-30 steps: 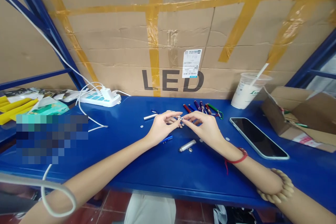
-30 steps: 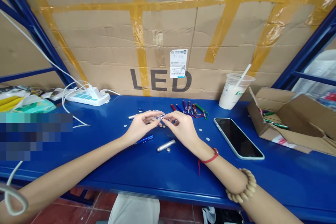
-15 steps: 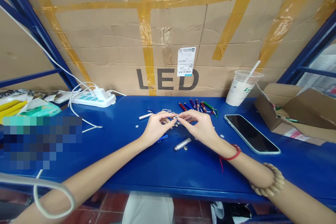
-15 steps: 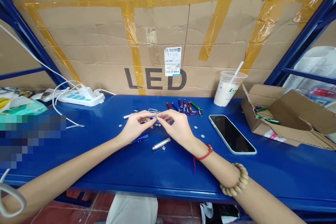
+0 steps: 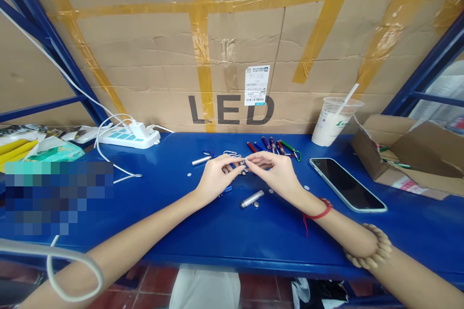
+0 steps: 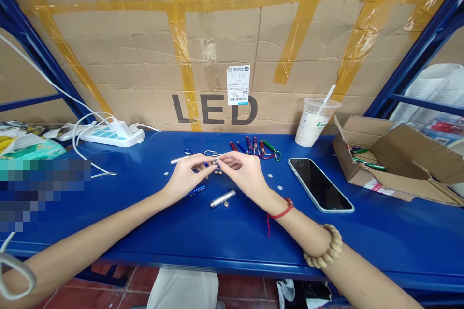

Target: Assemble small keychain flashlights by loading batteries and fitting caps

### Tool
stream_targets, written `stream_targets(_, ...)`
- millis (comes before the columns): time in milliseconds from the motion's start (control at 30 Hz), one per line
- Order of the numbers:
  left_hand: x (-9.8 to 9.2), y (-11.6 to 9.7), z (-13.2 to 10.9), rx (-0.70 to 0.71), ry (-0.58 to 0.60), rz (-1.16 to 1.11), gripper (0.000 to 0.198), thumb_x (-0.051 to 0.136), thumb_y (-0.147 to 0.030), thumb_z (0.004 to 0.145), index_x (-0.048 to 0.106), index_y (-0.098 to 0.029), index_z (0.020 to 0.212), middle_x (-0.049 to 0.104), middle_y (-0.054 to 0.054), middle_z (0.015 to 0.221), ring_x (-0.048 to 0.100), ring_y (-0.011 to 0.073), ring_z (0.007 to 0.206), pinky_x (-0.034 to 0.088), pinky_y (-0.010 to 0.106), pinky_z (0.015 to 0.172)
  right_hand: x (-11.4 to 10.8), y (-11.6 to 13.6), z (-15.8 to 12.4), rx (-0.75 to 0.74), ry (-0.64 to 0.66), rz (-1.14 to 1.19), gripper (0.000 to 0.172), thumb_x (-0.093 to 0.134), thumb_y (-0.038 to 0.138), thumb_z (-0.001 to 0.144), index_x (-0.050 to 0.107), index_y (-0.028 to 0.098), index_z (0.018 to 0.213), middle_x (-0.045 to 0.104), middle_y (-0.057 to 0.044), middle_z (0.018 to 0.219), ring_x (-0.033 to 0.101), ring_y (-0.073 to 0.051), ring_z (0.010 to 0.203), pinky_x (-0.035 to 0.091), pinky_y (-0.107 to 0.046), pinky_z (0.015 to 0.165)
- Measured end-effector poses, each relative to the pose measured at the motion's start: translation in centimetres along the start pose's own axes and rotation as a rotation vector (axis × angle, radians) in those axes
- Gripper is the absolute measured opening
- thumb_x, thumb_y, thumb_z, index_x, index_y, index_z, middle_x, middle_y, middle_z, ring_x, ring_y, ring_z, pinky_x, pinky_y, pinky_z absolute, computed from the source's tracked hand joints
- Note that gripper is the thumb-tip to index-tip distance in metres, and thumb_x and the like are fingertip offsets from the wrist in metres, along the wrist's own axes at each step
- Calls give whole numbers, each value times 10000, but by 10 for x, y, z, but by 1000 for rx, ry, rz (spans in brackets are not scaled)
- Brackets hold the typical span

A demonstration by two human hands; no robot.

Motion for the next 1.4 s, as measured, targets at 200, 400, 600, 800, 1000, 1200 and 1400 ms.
stream_targets(200, 0, 6, 1, -84, -7, -71, 246, 590, -305, 763, 695, -147, 920, 645, 92, 948, 627, 150, 666, 484, 233, 554, 0, -3, 2, 71, 2, 50, 217, 621, 331, 740, 666, 142, 836, 703, -66, 754, 670, -174, 653, 563, -270, 592)
stream_targets(400, 3, 12, 3, -217, 86, -110, 278, 617, -276, 738, 679, -106, 949, 699, 94, 843, 637, 153, 626, 500, 244, 591, -3, 3, 2, 65, -32, 69, 195, 646, 314, 703, 648, 134, 778, 695, -63, 712, 663, -164, 614, 562, -259, 575)
stream_targets(600, 7, 15, 3, -309, 148, -285, 326, 601, -277, 743, 643, -104, 1016, 673, 71, 751, 612, 137, 589, 456, 215, 502, -2, 3, 2, -3, 11, 101, 113, 643, 239, 683, 612, 143, 732, 689, -45, 740, 659, -147, 631, 566, -249, 614)
stream_targets(800, 6, 13, 3, -433, 146, -535, 297, 582, -219, 725, 643, -108, 993, 593, 22, 684, 595, 119, 587, 452, 213, 517, -6, -2, 4, -55, 39, 60, 108, 634, 241, 714, 673, 145, 743, 696, -41, 743, 657, -145, 640, 564, -243, 612)
stream_targets(1000, 4, 13, 3, -421, 126, -549, 326, 586, -287, 760, 640, -96, 1019, 600, 34, 650, 579, 121, 621, 450, 210, 536, -7, -3, 5, -196, 12, -51, 88, 640, 219, 732, 698, 153, 731, 699, -50, 733, 657, -148, 651, 548, -235, 582)
stream_targets(1200, 5, 11, 3, -445, 114, -472, 289, 641, -302, 728, 661, -95, 929, 626, 47, 684, 598, 131, 620, 448, 211, 513, -5, -2, 3, -377, 21, -128, 62, 627, 163, 750, 681, 158, 721, 695, -48, 761, 654, -144, 698, 548, -241, 635)
stream_targets(1400, 5, 17, 4, -411, 106, -471, 271, 627, -316, 743, 675, -99, 898, 658, 66, 749, 615, 132, 635, 465, 213, 529, -6, -5, 4, -468, 29, -188, 87, 602, 184, 783, 679, 174, 744, 690, -52, 806, 650, -149, 743, 543, -265, 690)
Point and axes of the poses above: each hand's wrist, its own z-axis towards the middle knuckle, its own x-axis out of the palm, y = z × x, the point moved 4 cm from there along z, towards the middle knuckle
